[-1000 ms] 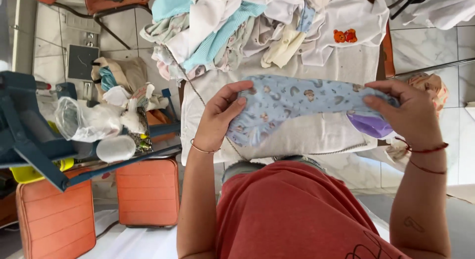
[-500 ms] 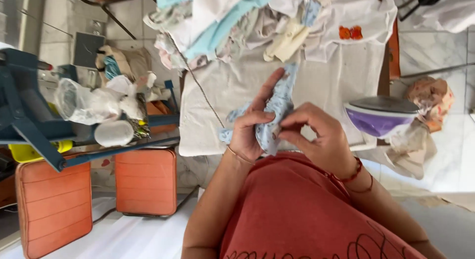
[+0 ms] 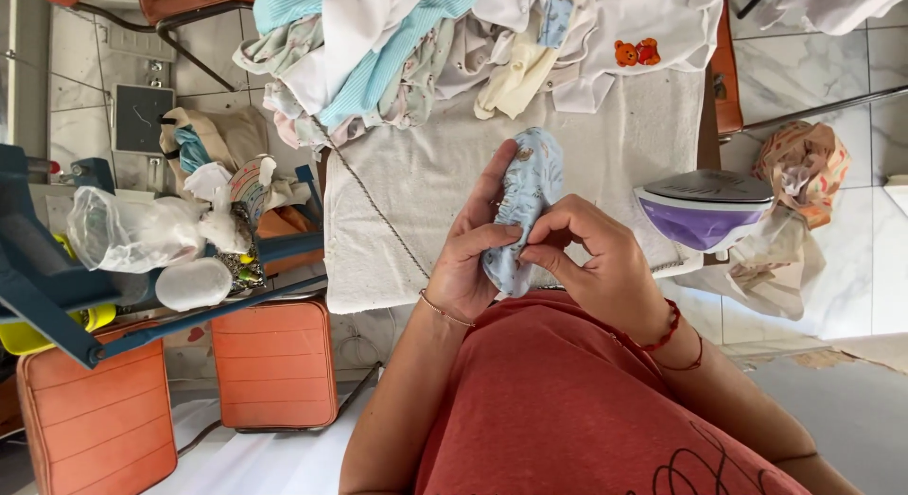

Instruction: Sorting through a pile of garments and ironing individual baby clothes on a pressing table.

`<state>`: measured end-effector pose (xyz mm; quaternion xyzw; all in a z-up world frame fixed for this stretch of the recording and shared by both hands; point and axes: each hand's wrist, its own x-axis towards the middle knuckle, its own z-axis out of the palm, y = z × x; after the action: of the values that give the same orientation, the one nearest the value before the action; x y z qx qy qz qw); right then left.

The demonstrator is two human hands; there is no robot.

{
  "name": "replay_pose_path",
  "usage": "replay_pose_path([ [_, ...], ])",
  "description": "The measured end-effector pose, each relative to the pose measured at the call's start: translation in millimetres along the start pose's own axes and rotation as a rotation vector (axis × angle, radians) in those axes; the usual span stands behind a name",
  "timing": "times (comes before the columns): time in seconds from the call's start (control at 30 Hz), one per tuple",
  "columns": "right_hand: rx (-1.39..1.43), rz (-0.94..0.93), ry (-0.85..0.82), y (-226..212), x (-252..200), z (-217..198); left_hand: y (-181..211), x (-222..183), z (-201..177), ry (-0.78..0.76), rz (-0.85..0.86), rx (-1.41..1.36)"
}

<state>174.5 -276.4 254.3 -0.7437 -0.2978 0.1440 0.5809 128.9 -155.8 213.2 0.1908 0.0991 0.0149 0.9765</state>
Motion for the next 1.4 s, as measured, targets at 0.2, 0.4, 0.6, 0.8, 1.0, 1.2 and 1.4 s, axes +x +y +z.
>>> replay_pose_path([
  [0.2,-0.115,-0.062,0.079,15.7,-6.0,-2.5,-7.6,6.0,6.5,0.042,-0.014,0.064],
  [0.4,-0.041,0.004,0.084,40.6,-62.8,-33.6,-5.8,17.7,6.9,0.142,0.06,0.281],
  [0.6,0.191,0.846,0.38,157.1,-177.4,-125.6,15.3,15.5,13.8,0.049,0.288,0.604],
  [0.8,0.545,1.131,0.791,285.8,-205.6,-165.2,28.4,4.4,46.1,-0.017,0.29,1.289],
  [1.0,0.236,1.15,0.996,385.1,-228.1,-161.9,-24.1,23.9,-14.1,-0.002,0.009,1.428],
  [1.2,-0.58,0.808,1.164,332.7,-218.1,-145.2,-64.4,12.6,-82.1,0.133,-0.136,1.367],
  [1.4,-0.142,0.787,0.56,173.5,-143.2,-62.1,-51.7,15.3,-48.1,0.165,-0.122,1.365],
])
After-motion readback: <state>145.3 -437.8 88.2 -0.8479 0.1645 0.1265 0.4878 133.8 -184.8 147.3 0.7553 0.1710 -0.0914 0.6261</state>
